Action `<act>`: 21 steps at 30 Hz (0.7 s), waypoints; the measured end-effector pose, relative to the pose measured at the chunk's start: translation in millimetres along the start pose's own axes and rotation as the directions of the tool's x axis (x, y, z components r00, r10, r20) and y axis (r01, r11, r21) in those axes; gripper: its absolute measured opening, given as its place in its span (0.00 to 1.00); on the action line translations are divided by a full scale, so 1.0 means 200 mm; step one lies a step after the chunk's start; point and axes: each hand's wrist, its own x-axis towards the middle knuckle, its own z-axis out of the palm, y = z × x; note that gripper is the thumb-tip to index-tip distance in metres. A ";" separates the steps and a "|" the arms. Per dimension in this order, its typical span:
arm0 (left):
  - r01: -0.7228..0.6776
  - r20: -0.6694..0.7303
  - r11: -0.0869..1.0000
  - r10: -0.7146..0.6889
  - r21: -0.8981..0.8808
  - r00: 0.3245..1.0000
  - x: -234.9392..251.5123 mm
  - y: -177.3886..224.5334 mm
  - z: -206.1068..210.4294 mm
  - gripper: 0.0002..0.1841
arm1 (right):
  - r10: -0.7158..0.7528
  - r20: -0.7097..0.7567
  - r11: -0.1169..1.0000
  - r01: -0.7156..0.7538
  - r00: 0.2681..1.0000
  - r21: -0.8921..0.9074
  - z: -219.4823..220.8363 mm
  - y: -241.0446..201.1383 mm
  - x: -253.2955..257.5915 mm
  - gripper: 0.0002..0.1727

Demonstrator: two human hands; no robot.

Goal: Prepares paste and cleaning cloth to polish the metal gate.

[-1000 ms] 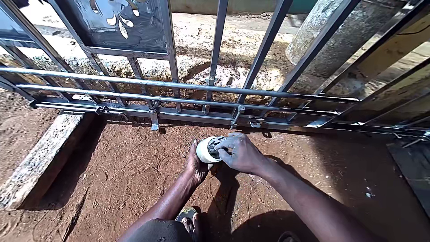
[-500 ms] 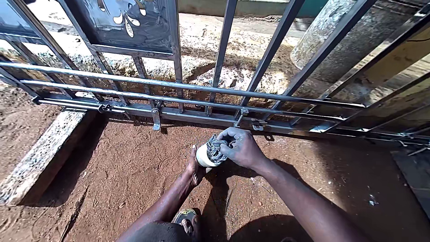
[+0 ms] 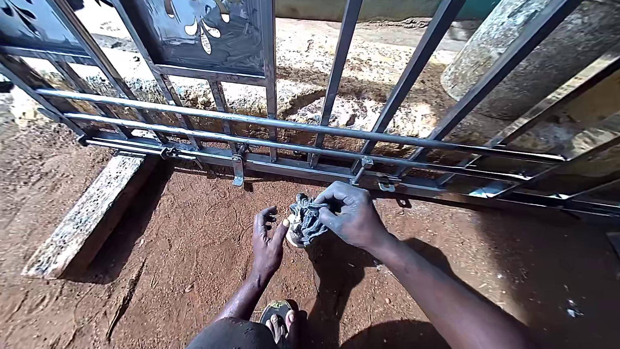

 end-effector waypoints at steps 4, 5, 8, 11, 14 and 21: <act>-0.257 0.300 0.916 0.163 0.307 0.940 0.08 0.07 -0.06 0.37 | -0.018 -0.051 0.999 0.020 0.999 0.042 -0.04 -0.03 0.03 0.07; -0.284 0.342 0.895 0.163 0.343 0.926 0.10 0.09 -0.06 0.35 | -0.011 -0.063 0.999 0.014 0.998 0.051 -0.04 -0.04 0.03 0.07; -0.376 0.456 0.848 0.185 0.374 0.871 0.15 0.14 -0.08 0.27 | 0.012 -0.083 0.994 -0.003 0.996 0.108 -0.07 -0.07 0.04 0.07; -0.456 0.465 0.808 0.262 0.373 0.846 0.17 0.16 -0.08 0.14 | 0.028 -0.092 0.987 -0.013 0.995 0.163 -0.08 -0.08 0.05 0.08; -0.482 0.371 0.824 0.366 0.297 0.854 0.18 0.20 -0.08 0.11 | 0.090 -0.103 0.982 -0.072 0.991 0.172 -0.08 -0.07 0.03 0.09; -0.390 0.380 0.913 0.321 0.121 0.868 0.23 0.49 -0.06 0.09 | 0.570 0.117 0.732 -0.567 0.813 0.379 -0.01 0.02 -0.09 0.24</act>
